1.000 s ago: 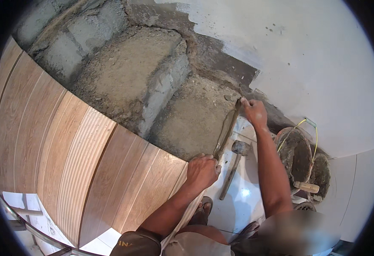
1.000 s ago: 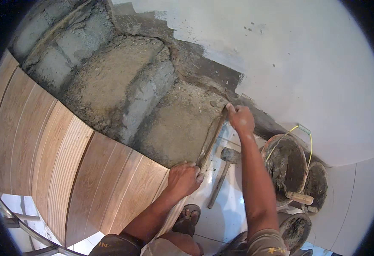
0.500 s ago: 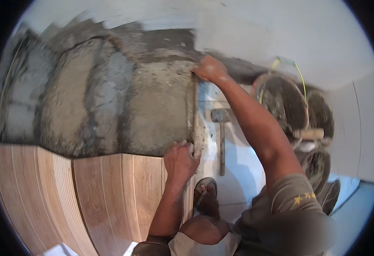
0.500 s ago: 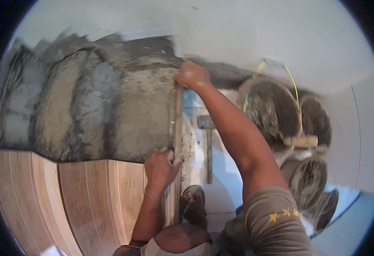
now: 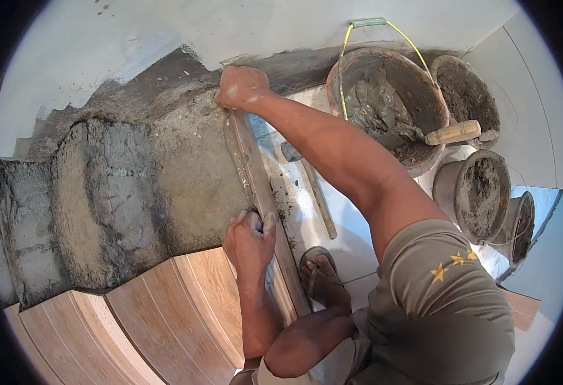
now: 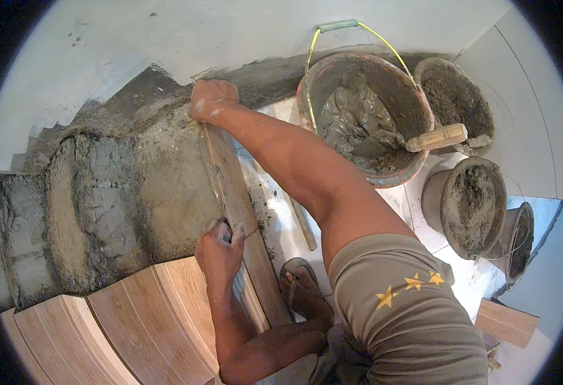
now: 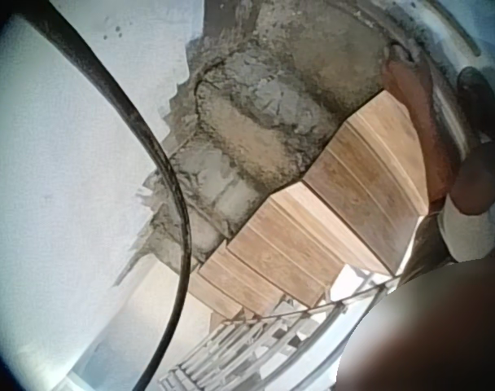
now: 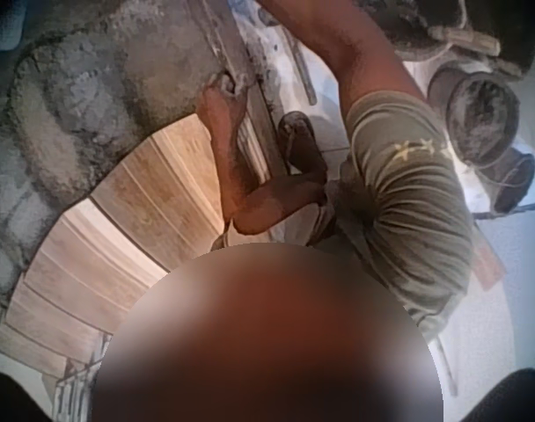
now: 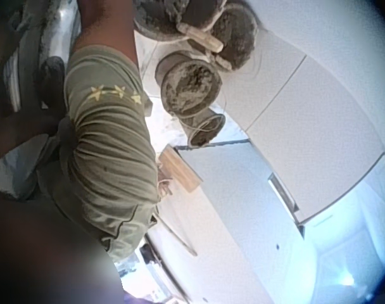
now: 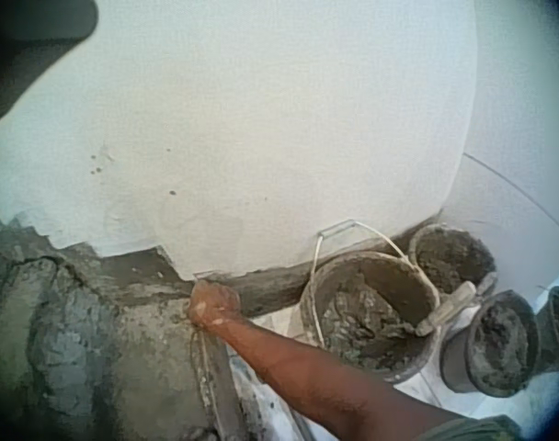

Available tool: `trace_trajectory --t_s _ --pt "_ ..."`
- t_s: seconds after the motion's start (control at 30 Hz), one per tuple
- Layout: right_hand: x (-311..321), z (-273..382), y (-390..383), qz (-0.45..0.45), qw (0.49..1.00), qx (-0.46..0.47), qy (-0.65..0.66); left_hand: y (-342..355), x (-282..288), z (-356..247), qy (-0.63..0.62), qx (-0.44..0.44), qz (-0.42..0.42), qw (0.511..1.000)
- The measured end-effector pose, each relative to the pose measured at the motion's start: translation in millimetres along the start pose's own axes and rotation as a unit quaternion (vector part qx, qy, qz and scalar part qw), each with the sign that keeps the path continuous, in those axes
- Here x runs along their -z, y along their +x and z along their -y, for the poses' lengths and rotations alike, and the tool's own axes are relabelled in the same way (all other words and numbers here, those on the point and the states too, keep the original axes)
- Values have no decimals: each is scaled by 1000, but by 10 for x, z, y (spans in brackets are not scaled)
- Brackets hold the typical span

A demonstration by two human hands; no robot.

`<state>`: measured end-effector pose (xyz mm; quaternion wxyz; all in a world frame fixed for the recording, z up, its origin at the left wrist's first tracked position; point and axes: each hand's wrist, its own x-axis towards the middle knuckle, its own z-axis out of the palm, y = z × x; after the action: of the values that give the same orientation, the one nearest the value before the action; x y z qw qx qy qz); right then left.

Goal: Apply mortar and install tiles on a concrete staircase.

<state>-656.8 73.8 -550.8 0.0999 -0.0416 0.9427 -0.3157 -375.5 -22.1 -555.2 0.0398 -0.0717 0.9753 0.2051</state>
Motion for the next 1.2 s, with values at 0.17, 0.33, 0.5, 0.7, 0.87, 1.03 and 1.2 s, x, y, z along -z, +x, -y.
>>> trace_trajectory --t_s 0.17,0.33,0.5,0.7,0.87,1.03,1.2 --pt "20 -98 66 34 999 2 2 23 -24 13 -7 -1 16 1000" --pt "22 -22 81 76 996 21 -30 17 -4 46 -5 6 31 999" --pt "11 -39 35 54 999 5 -1 21 9 25 12 -18 26 999" --pt "-99 -37 55 -2 1000 -10 15 11 -27 40 3 -17 6 1000" --pt "-94 -21 10 -16 1000 -1 21 -3 -37 31 6 -15 -8 1000" --pt "-78 6 -22 15 1000 8 7 -17 -20 -5 2 -6 -19 1000" --pt "-149 -60 28 -11 1000 12 8 -18 -73 6 6 1 -19 1000"
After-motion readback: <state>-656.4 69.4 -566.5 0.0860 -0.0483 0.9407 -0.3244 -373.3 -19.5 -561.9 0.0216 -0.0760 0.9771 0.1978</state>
